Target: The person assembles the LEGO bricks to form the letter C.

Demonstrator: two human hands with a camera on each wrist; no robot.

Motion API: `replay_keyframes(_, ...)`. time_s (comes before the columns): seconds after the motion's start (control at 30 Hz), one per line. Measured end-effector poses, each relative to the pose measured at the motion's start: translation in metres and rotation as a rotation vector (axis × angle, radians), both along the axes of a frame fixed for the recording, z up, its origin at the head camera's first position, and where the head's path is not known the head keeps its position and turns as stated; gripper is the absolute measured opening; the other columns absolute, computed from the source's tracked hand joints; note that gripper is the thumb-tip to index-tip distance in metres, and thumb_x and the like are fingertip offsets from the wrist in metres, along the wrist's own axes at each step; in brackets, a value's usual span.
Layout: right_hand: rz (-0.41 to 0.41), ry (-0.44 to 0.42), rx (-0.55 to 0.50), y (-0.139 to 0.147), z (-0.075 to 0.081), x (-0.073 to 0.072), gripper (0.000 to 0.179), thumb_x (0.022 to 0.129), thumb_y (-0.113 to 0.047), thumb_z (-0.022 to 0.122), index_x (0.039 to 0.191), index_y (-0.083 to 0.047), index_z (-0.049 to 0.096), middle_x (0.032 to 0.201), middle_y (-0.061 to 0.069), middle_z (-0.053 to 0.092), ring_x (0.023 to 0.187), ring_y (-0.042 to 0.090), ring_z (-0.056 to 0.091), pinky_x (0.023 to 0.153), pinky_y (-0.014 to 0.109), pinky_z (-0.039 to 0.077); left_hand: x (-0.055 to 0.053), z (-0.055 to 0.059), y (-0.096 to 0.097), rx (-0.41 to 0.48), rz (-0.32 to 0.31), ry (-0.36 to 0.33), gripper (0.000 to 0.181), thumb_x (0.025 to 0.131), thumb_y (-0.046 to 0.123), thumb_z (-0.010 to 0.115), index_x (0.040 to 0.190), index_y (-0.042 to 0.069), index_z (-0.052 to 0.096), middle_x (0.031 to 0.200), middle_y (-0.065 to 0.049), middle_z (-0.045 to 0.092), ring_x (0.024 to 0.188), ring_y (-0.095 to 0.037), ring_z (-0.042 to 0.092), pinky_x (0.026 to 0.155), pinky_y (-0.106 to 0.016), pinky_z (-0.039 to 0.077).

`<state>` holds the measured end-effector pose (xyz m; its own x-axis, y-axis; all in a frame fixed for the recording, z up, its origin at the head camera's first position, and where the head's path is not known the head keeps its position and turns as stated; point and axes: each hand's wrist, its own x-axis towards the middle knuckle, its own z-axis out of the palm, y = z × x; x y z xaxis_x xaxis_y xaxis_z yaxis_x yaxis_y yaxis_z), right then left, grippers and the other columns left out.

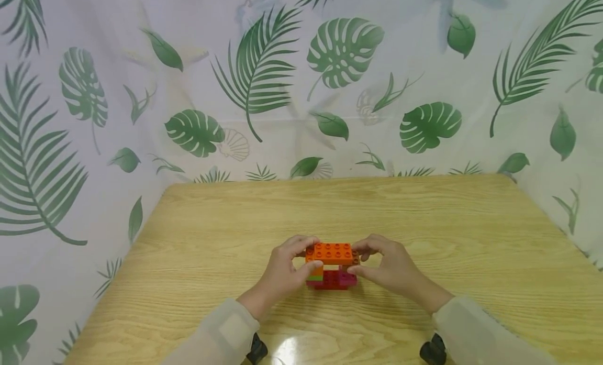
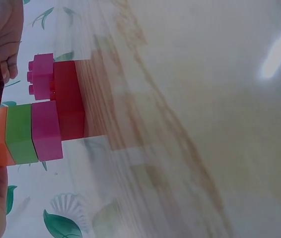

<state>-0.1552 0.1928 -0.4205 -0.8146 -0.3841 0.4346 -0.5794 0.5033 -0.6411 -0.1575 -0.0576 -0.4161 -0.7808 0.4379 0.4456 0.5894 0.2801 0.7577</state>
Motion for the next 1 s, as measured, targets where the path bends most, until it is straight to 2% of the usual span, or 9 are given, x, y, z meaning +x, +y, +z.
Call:
replay_keyframes(0.17,0.011,0.053,0.01,0.001,0.0,-0.001,0.03,0.074,-0.016,0.083,0.1,-0.011,0.068,0.092,-0.009,0.062,0.074,0.012,0.056,0.066,0.037,0.052,-0.001,0.0,0.0,-0.001,-0.002,0.011,0.036,0.086,0.008,0.071,0.12,-0.001,0.062,0.115,-0.011,0.061,0.096,-0.022,0.06,0.082,-0.032,0.052)
replay_keyframes(0.47,0.018,0.056,0.026,0.003,0.001,-0.002,0.029,0.075,-0.017,0.083,0.1,-0.011,0.069,0.092,-0.009,0.062,0.074,0.013,0.057,0.067,0.036,0.052,-0.001,0.001,0.001,-0.001,-0.002,0.017,0.035,0.086,0.009,0.072,0.118,0.0,0.063,0.115,-0.011,0.061,0.098,-0.023,0.06,0.082,-0.032,0.052)
replay_keyframes(0.67,0.04,0.09,0.032,0.003,0.002,-0.001,0.031,0.073,-0.013,0.084,0.1,-0.009,0.068,0.093,-0.007,0.063,0.074,0.013,0.058,0.067,0.036,0.054,-0.001,0.002,0.001,0.019,0.002,-0.054,0.035,0.085,0.009,0.072,0.118,0.003,0.064,0.115,-0.008,0.062,0.099,-0.022,0.059,0.084,-0.035,0.052)
replay_keyframes(0.77,0.046,0.096,0.046,0.003,0.003,-0.002,0.032,0.073,-0.012,0.083,0.101,-0.008,0.068,0.093,-0.007,0.062,0.075,0.011,0.058,0.068,0.035,0.054,0.003,0.009,0.002,0.038,0.008,-0.107,0.035,0.085,0.004,0.072,0.118,0.001,0.063,0.117,-0.011,0.061,0.101,-0.025,0.058,0.085,-0.038,0.051)
replay_keyframes(0.9,0.048,0.085,0.068,0.003,0.004,-0.001,0.032,0.074,-0.013,0.083,0.102,-0.008,0.068,0.094,-0.008,0.061,0.076,0.008,0.057,0.069,0.036,0.054,0.003,0.007,0.001,0.075,0.013,-0.177,0.04,0.084,0.004,0.072,0.122,0.003,0.062,0.12,-0.009,0.06,0.106,-0.025,0.057,0.088,-0.038,0.05)
replay_keyframes(1.0,0.053,0.074,0.078,0.003,0.004,-0.001,0.032,0.075,-0.013,0.082,0.103,-0.008,0.068,0.095,-0.008,0.061,0.077,0.008,0.057,0.07,0.036,0.054,-0.001,-0.003,-0.003,0.085,0.007,-0.205,0.045,0.083,0.009,0.074,0.126,0.01,0.061,0.123,-0.005,0.059,0.11,-0.021,0.055,0.09,-0.038,0.049)
